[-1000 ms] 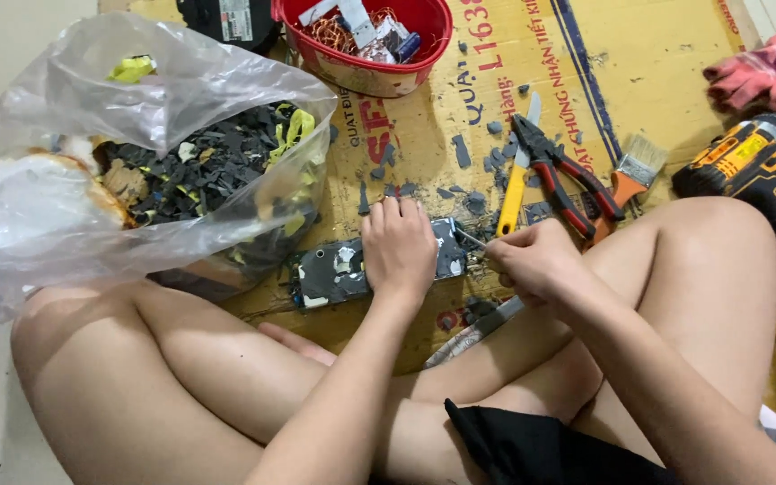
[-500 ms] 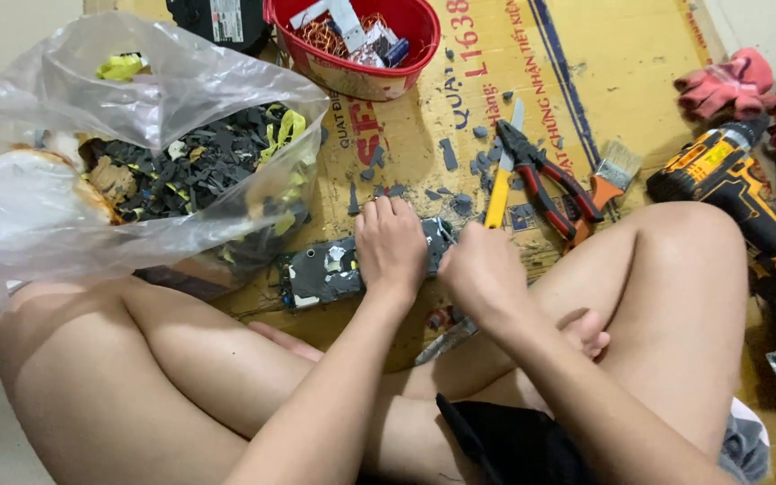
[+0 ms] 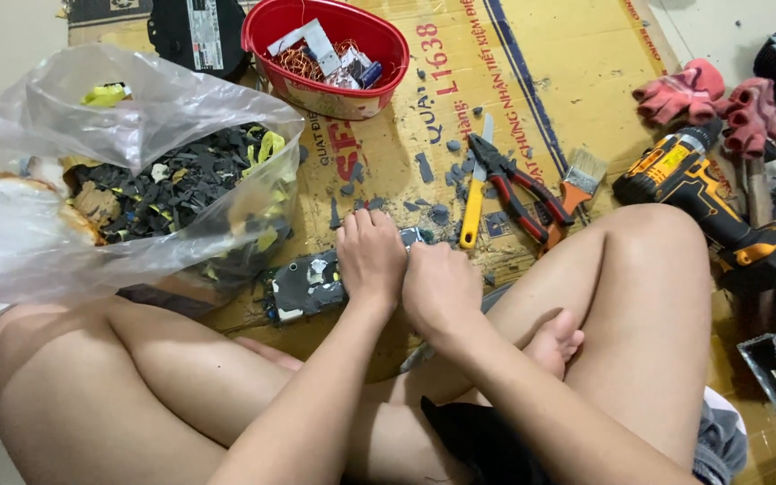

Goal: The person is using pliers and a small scraping tool to remove parts and clean the casing of an electronic component.

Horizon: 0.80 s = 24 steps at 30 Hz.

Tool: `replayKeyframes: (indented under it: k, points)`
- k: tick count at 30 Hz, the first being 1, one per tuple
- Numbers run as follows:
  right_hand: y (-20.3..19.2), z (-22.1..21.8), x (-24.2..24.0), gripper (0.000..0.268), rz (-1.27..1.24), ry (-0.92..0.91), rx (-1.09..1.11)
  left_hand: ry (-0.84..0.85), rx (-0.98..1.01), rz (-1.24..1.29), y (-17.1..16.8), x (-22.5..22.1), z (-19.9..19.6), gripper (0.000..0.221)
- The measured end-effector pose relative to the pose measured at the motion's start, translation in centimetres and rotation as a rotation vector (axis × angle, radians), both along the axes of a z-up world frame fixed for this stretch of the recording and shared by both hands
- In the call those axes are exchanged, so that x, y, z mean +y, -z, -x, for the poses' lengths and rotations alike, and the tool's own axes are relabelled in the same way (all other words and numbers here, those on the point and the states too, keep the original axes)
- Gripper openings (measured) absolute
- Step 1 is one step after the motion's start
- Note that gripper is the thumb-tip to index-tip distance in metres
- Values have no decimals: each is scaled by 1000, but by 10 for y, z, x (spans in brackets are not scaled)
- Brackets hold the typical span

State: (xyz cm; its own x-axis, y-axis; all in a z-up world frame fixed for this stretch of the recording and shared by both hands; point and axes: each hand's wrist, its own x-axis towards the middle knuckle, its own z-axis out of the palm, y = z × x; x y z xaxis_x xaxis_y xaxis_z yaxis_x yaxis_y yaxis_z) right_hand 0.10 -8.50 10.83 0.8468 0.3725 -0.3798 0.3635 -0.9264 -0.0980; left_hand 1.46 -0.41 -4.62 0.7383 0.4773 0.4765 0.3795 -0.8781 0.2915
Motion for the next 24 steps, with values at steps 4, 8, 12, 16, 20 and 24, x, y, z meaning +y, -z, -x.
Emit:
replayKeyframes:
  k: [4, 8, 12, 16, 20, 24]
  points:
    - [8, 1, -3, 34, 12, -25, -23, -6, -12, -27, 8, 0, -3, 20]
    - [29, 2, -4, 34, 21, -94, -106, -21, -13, -70, 11, 0, -6, 18]
    - [40, 6, -2, 33, -16, -185, -201, 16, 115, 46, 10, 5, -3, 26]
    - [66, 13, -3, 28, 48, -239, -390, 5, 74, 20, 14, 4, -4, 24]
    - [98, 19, -4, 29, 108, -180, -789, -28, 29, -89, 14, 2, -6, 18]
    - [105, 11, -8, 27, 104, -273, -873, -47, 45, -70, 15, 1, -5, 18]
